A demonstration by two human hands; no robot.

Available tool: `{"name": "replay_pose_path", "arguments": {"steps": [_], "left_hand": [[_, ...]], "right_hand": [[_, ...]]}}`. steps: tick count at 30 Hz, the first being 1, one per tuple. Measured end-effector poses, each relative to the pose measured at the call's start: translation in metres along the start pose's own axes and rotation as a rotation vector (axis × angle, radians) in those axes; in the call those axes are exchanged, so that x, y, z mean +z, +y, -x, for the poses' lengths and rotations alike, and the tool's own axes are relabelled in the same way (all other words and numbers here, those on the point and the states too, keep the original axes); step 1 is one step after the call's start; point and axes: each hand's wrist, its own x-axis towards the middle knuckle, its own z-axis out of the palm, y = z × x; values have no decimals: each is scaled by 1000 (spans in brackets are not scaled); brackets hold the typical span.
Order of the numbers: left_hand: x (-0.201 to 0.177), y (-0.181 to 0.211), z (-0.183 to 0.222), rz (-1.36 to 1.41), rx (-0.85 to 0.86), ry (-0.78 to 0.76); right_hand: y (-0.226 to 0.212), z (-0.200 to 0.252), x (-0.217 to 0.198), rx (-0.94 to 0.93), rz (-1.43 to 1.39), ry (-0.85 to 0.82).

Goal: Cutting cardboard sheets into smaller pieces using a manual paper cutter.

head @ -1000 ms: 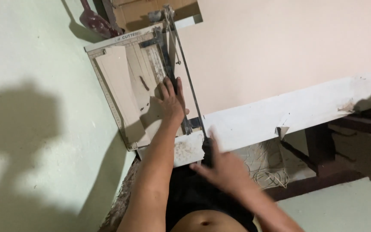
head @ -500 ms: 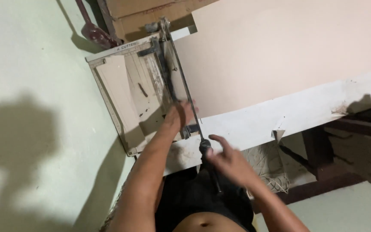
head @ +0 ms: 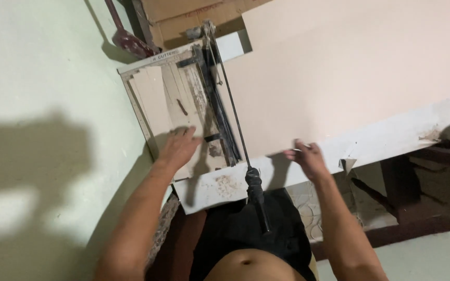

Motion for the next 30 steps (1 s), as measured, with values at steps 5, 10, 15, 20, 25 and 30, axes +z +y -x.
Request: {"name": "replay_pose_path", "arguments": {"steps": [5,10,15,20,25,30], "left_hand": [[-45,55,-42,454,-261,148],[-27,78,-88,560,-370,90],[-34,78,-94,376,-457,-35],[-37,79,-89,461,-443,33],[-11,74,-103,490,-447,34],[-20,84,-90,66,-381,168]], "right_hand": [[32,-39,16,-51,188,-95],[14,-36,26,-36,452,-114],[-71,77,111,-130,1224,-125],[-24,194,132,-81,1614,-348],[102,86,65,-394,1715,-306],[-35,193,102,-95,1291,-309]]}}
